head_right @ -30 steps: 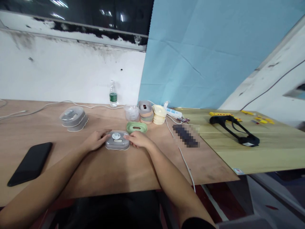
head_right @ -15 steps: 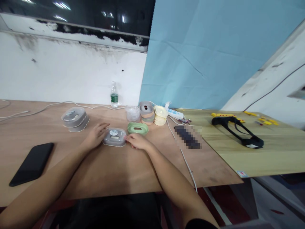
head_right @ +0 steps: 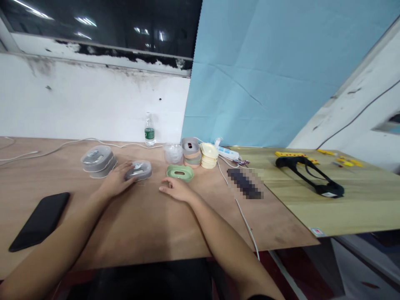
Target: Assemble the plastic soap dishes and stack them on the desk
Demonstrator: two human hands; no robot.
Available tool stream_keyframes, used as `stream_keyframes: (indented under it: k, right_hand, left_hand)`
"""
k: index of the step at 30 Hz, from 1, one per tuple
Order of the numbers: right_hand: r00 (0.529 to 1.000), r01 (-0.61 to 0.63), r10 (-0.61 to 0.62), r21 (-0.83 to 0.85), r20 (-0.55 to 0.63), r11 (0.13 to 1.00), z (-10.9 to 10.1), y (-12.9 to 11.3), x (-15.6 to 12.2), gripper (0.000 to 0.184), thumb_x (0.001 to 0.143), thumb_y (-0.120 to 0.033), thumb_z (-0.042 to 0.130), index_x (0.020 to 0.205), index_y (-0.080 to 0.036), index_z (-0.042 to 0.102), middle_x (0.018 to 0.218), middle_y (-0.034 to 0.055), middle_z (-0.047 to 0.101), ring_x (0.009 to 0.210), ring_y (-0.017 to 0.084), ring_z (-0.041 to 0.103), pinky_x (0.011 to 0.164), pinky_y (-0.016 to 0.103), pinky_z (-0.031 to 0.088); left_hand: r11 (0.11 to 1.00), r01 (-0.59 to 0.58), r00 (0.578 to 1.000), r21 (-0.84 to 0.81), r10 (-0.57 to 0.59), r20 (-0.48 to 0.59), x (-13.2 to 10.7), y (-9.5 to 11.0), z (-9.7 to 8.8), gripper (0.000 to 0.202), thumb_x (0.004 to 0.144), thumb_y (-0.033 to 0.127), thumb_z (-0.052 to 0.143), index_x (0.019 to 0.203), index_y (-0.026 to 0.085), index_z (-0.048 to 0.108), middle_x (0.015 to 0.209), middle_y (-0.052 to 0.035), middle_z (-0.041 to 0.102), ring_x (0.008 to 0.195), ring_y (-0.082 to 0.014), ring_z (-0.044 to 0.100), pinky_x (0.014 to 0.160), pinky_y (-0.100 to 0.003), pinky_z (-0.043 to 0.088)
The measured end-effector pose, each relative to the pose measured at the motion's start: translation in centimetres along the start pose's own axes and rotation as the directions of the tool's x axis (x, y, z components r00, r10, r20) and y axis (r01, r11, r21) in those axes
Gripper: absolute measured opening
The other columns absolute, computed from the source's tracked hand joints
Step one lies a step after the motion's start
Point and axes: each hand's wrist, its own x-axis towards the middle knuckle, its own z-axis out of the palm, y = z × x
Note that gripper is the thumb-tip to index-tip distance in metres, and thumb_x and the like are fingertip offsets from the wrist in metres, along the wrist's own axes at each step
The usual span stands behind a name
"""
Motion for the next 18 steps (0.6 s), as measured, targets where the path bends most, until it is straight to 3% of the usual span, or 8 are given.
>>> stream_keyframes:
  k: [3,6,9,13,18]
  right_hand:
    - [0.998,0.025,-0.028,-0.052,-0.058,0.998,-0.1,0.0,0.0,0.041,0.084,-0.051,0.058,0.110,-0.019,0.064,0.061,-0.0041,0.052,0.056,0.010,0.046,0.054,0.022,0.029]
    - [0.997,0.033,-0.039,-0.078,-0.072,0.996,-0.1,0.0,0.0,0.038,0.085,-0.049,0.058,0.107,-0.019,0.066,0.060,-0.0039,0.052,0.057,0.010,0.046,0.055,0.022,0.029]
    - [0.996,0.039,-0.046,-0.095,-0.076,0.995,-0.1,-0.1,0.0,0.035,0.085,-0.046,0.059,0.105,-0.019,0.067,0.062,-0.0033,0.054,0.058,0.010,0.048,0.056,0.022,0.030]
    - [0.991,0.058,-0.071,-0.116,-0.116,0.992,-0.2,0.0,0.1,0.032,0.087,-0.045,0.056,0.103,-0.020,0.067,0.062,-0.0025,0.056,0.058,0.011,0.050,0.056,0.023,0.032]
    - [0.922,0.037,-0.085,-0.130,-0.378,0.991,-0.8,1.0,0.2,0.030,0.087,-0.044,0.052,0.098,-0.021,0.068,0.066,0.0011,0.062,0.063,0.016,0.055,0.063,0.026,0.040]
  left_hand:
    - [0.969,0.178,0.983,0.173,-0.168,-0.073,-0.1,0.0,0.0,0.054,0.084,0.051,0.048,0.129,0.022,0.054,0.138,-0.0121,0.050,0.125,-0.0341,0.045,0.098,-0.052,0.037]
    - [0.926,0.278,0.957,0.255,-0.245,-0.155,-0.3,0.3,-0.1,0.057,0.081,0.054,0.052,0.126,0.020,0.057,0.136,-0.0154,0.051,0.122,-0.0385,0.044,0.096,-0.053,0.035]
    - [0.937,0.232,0.965,0.262,-0.189,-0.181,-0.3,0.4,0.0,0.057,0.082,0.051,0.051,0.129,0.018,0.053,0.143,-0.0152,0.044,0.129,-0.0376,0.037,0.100,-0.051,0.031]
    - [0.976,0.082,0.995,0.201,-0.069,-0.068,-0.1,0.0,0.4,0.052,0.086,0.044,0.046,0.133,0.021,0.049,0.144,-0.0125,0.044,0.133,-0.0327,0.036,0.104,-0.051,0.026]
    - [0.963,0.166,0.985,0.213,-0.153,-0.076,-0.2,0.0,0.4,0.053,0.084,0.046,0.047,0.131,0.021,0.051,0.141,-0.0155,0.046,0.131,-0.0348,0.037,0.103,-0.055,0.024]
